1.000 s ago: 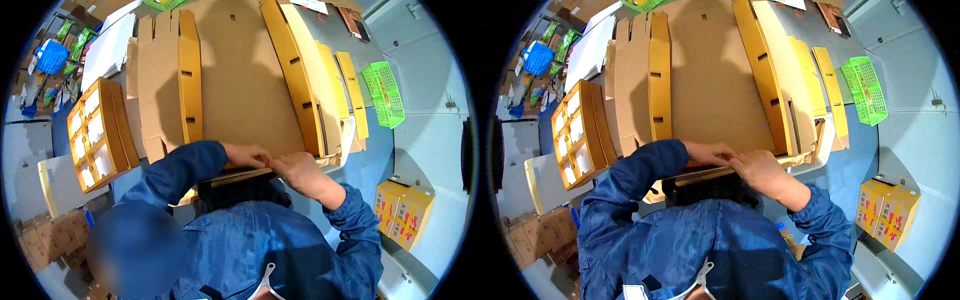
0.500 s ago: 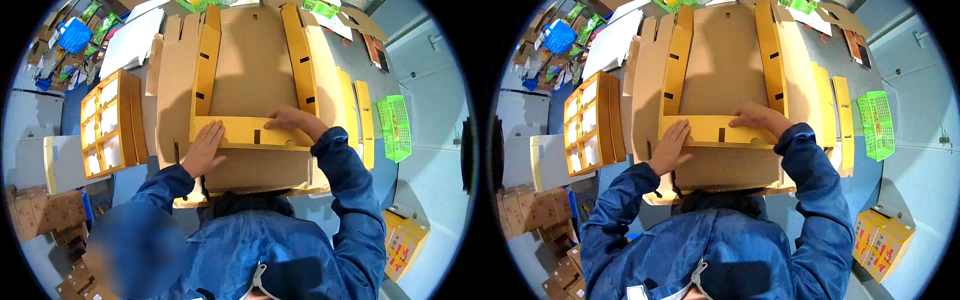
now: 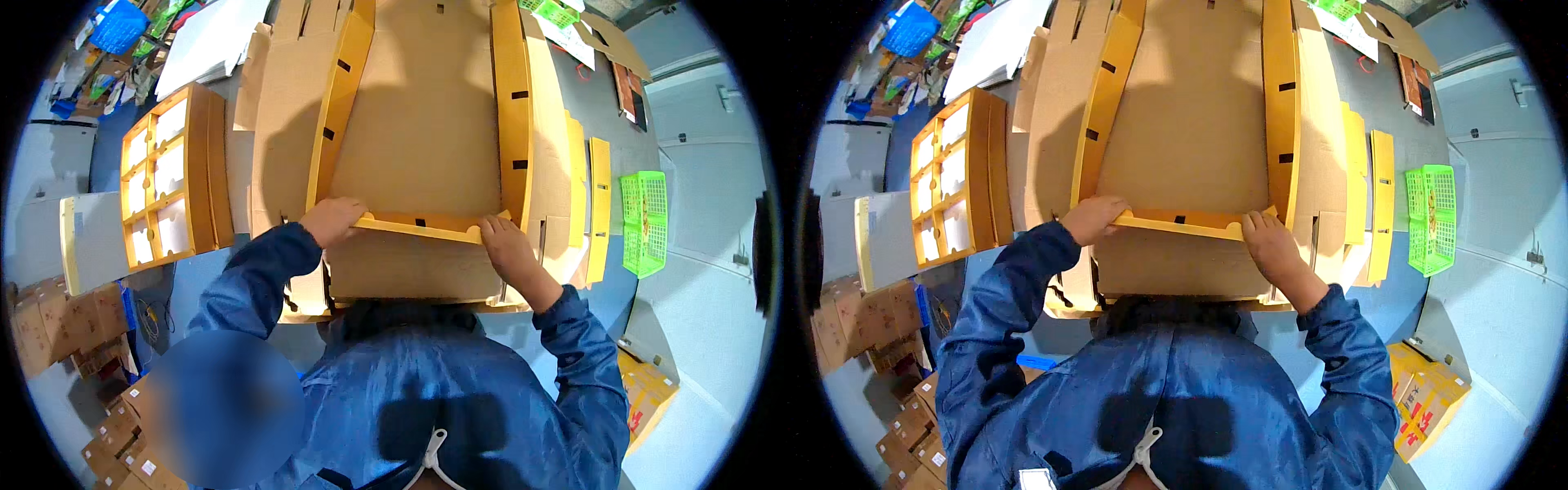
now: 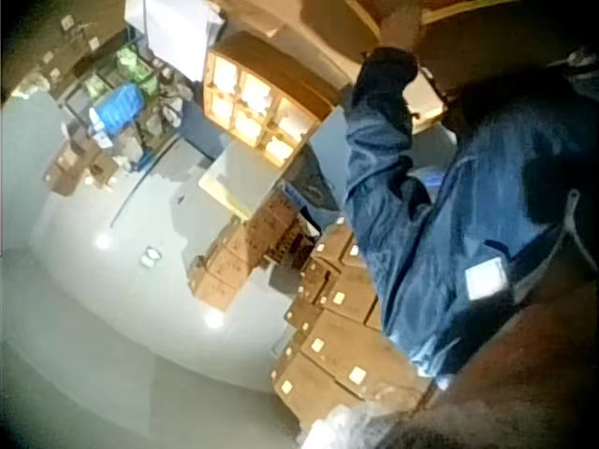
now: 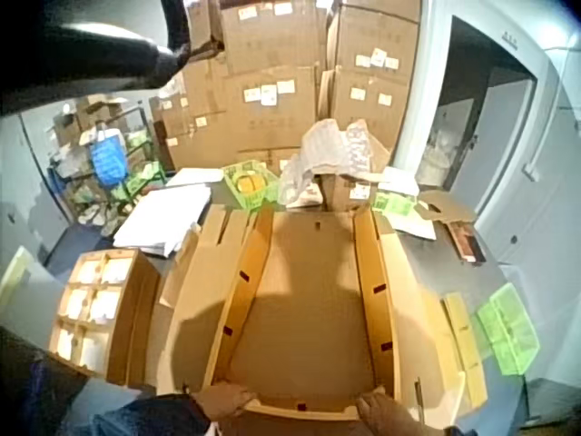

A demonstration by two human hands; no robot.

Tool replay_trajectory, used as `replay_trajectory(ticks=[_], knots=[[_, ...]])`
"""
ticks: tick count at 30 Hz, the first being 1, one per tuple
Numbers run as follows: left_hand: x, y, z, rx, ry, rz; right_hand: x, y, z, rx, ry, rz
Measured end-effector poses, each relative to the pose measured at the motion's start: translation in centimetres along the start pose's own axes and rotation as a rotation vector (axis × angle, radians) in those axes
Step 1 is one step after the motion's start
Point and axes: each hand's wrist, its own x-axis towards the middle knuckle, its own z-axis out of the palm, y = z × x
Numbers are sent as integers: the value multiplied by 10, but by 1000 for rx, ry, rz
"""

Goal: The person assembles a cardboard box by folding its sides and inserting a white foam sheet and yellow plastic dividers. They then fold the top flaps to close the box. The process is repeated for a second box.

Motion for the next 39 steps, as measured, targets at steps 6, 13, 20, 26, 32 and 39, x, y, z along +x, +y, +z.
replay_trajectory(ticks=[6, 13, 20, 26, 32, 39], knots=[[-8, -14, -3, 527, -6, 56, -6, 7, -22, -534, 56, -128], [7, -15, -10, 476, -290, -25, 13, 33, 3, -225, -144, -222], [7, -6, 1, 265, -263, -148, 23, 54, 4, -255, -214, -201], [-3, 135, 7, -298, 352, 339, 25, 144, -52, -412, 583, 45], [-47, 69, -59, -62, 728, 60, 49, -39, -53, 90, 219, -410], [-84, -38, -115, 271, 694, -214, 40, -53, 10, 89, 132, -500]])
